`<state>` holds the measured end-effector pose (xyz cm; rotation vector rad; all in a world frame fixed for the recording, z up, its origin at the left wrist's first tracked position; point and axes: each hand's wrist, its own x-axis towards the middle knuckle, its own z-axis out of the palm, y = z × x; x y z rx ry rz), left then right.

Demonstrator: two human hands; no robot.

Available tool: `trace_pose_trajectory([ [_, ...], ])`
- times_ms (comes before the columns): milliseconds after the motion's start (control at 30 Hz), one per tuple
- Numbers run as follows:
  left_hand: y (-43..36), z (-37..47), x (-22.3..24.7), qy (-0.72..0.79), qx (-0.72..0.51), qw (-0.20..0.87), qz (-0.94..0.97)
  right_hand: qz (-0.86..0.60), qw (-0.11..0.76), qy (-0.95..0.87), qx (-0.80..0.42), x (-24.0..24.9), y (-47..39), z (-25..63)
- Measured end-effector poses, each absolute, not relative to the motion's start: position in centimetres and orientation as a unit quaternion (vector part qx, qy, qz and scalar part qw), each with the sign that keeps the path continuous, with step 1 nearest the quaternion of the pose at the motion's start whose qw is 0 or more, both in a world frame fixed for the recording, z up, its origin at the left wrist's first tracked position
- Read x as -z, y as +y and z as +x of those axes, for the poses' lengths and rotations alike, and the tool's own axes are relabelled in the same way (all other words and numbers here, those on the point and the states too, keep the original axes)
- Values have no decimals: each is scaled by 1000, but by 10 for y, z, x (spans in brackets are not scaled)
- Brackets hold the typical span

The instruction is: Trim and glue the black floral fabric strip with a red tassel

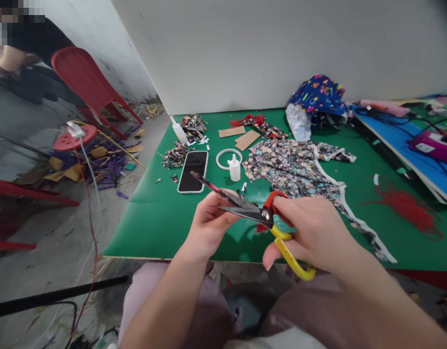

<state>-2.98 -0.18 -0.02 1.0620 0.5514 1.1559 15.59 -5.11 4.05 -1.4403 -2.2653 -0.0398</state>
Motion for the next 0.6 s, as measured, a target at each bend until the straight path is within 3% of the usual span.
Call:
trace_pose_trajectory([
  [233, -4, -28, 2, 233, -509, 683, 469, -509, 231, -825, 76, -41, -51, 155],
  [600, -4, -28, -1, 218, -504, 696, 462, -511, 231, -825, 73, -41, -52, 156],
])
